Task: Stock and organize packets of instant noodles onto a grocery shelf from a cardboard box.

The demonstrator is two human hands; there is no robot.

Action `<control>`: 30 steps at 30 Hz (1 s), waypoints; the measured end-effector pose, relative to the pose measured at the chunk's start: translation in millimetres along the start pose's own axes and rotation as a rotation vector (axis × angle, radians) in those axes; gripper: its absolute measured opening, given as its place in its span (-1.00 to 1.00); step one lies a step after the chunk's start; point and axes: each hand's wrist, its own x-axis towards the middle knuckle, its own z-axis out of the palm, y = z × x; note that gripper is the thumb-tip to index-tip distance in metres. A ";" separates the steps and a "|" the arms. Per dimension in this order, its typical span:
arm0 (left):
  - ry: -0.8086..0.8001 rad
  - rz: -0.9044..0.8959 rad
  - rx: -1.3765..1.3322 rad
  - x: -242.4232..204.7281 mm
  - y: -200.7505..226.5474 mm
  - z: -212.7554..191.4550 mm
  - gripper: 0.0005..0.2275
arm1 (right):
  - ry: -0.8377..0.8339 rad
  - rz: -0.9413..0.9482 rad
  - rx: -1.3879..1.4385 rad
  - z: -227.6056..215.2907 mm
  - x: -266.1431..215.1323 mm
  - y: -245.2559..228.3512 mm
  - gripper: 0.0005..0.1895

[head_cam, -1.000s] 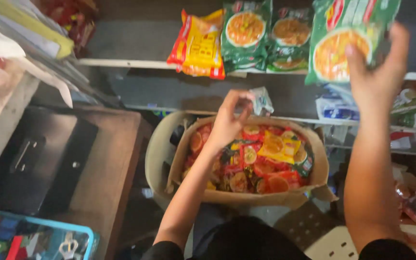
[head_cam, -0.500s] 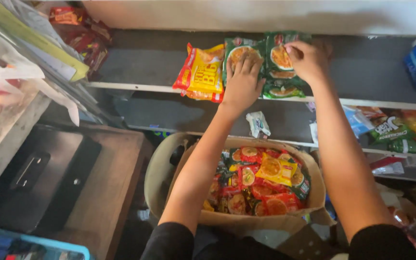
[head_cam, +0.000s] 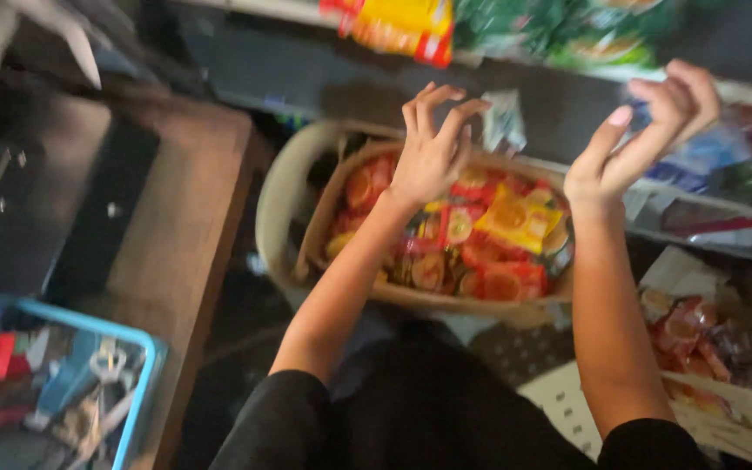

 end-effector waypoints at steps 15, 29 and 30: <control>-0.598 -0.596 -0.265 -296.6 -159.4 78.8 -0.53 | -1.055 0.402 0.067 115.9 -282.0 5.7 -0.79; -0.853 -0.637 -0.077 -317.0 -164.1 71.5 -0.55 | -1.620 0.395 -0.413 205.9 -359.0 22.4 -0.16; -0.770 -0.614 -0.128 -315.8 -161.7 72.0 -0.53 | -1.645 0.409 -0.411 207.9 -357.6 22.4 -0.14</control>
